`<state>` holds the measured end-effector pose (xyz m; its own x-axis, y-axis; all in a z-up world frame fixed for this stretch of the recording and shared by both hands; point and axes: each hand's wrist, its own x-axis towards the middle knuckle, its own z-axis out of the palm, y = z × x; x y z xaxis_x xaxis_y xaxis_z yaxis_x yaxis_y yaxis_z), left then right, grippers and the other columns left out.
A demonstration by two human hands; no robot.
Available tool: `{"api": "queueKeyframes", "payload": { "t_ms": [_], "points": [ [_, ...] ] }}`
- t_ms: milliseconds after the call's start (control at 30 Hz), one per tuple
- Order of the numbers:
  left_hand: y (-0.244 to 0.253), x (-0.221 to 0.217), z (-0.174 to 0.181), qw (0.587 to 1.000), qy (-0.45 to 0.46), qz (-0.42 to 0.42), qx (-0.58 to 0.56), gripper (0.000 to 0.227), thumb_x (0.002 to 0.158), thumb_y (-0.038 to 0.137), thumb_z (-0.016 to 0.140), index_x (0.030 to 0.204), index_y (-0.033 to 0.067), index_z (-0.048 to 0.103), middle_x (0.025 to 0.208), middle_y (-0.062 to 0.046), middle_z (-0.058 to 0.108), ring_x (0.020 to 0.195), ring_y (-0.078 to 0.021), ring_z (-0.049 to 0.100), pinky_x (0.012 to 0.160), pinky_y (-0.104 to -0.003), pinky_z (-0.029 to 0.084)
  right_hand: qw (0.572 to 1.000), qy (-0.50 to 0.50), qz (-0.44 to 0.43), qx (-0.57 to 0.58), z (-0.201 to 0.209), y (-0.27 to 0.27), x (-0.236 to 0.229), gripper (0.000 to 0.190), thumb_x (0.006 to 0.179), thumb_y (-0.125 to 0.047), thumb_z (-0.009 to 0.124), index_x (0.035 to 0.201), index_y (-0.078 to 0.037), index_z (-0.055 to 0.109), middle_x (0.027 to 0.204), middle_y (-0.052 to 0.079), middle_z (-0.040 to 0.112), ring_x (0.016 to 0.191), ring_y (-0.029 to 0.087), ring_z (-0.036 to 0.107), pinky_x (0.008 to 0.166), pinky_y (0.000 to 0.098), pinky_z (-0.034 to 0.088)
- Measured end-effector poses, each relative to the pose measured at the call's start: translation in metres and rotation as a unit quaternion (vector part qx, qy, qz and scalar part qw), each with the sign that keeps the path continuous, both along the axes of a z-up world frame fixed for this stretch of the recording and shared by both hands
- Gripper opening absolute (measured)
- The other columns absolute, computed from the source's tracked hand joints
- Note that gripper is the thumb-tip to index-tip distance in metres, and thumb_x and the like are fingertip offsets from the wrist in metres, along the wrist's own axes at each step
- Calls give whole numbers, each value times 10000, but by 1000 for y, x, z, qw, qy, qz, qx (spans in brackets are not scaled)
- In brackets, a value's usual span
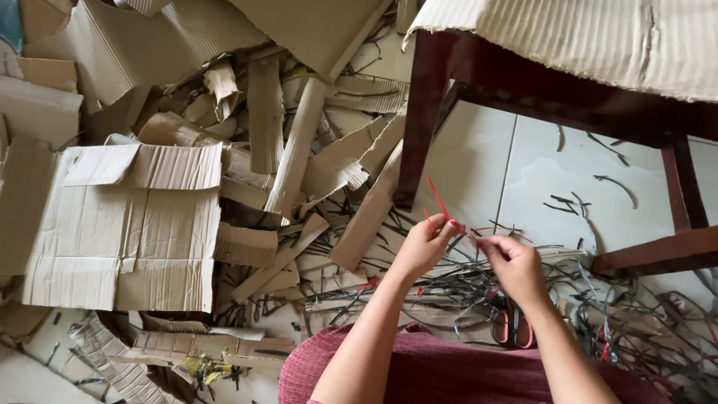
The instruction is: Rolling a piece of corrugated cardboard into a tube and securing it by tying a red ribbon around it.
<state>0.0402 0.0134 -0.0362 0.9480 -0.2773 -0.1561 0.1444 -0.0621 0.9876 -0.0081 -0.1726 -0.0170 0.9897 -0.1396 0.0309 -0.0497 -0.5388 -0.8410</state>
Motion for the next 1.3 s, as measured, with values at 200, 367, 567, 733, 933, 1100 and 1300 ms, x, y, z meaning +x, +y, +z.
{"api": "queueKeyframes", "payload": {
  "t_ms": [200, 367, 567, 733, 933, 1100, 1300],
  "points": [
    [43, -15, 84, 992, -61, -33, 103, 537, 826, 370, 790, 1196, 4, 658, 1190, -274, 697, 1177, -476, 642, 1006, -584, 483, 997, -50, -42, -41, -27, -20, 3, 72, 982, -158, 743, 1001, -176, 810, 692, 49, 737, 682, 137, 694, 717, 319, 547],
    [105, 12, -35, 905, -140, 127, 380, 544, 809, 496, 803, 1157, 88, 714, 1091, -181, 698, 1054, -418, 690, 914, -519, 558, 995, -45, -26, -86, -63, -35, 11, 61, 998, -228, 750, 1023, -205, 802, 797, 39, 750, 792, 198, 721, 746, 351, 559],
    [127, 7, -151, 815, 101, 134, 554, 298, 894, 474, 722, 1171, 367, 714, 1320, -31, 581, 1190, -387, 637, 1114, -580, 392, 970, -129, 177, -110, -119, -17, -4, 95, 825, 73, 701, 835, -21, 714, 1379, 266, 626, 1246, 537, 564, 1025, 660, 449],
    [120, -17, -72, 876, 91, 207, 426, 163, 871, 246, 703, 896, 375, 801, 952, 0, 755, 982, -324, 743, 899, -450, 611, 897, 140, 245, -341, -223, -34, -21, 129, 899, -337, 696, 961, -273, 789, 1531, -5, 550, 1405, 311, 528, 1138, 545, 444],
    [125, -103, 103, 897, -11, 335, 288, 403, 883, 100, 585, 1223, 317, 568, 1014, -152, 752, 1003, -436, 712, 944, -540, 548, 874, 223, 349, -255, -170, -28, -54, 173, 839, -185, 652, 839, -61, 772, 964, 192, 785, 1061, 426, 702, 929, 537, 530],
    [135, -114, 117, 864, -161, 448, 166, 498, 823, 139, 738, 1238, 332, 541, 881, -53, 763, 839, -350, 744, 814, -483, 588, 798, 285, 257, -464, -60, 8, -89, 163, 799, -414, 630, 774, -369, 785, 892, -127, 783, 1011, 171, 732, 989, 383, 479],
    [151, -102, 121, 764, -322, 519, 207, 363, 809, 238, 849, 1105, 363, 681, 856, 141, 786, 906, -113, 743, 1037, -359, 494, 917, 105, 161, -349, -100, 13, -51, 265, 924, -453, 561, 895, -270, 751, 1058, -82, 744, 1112, 207, 695, 967, 412, 538]
  ]
}}
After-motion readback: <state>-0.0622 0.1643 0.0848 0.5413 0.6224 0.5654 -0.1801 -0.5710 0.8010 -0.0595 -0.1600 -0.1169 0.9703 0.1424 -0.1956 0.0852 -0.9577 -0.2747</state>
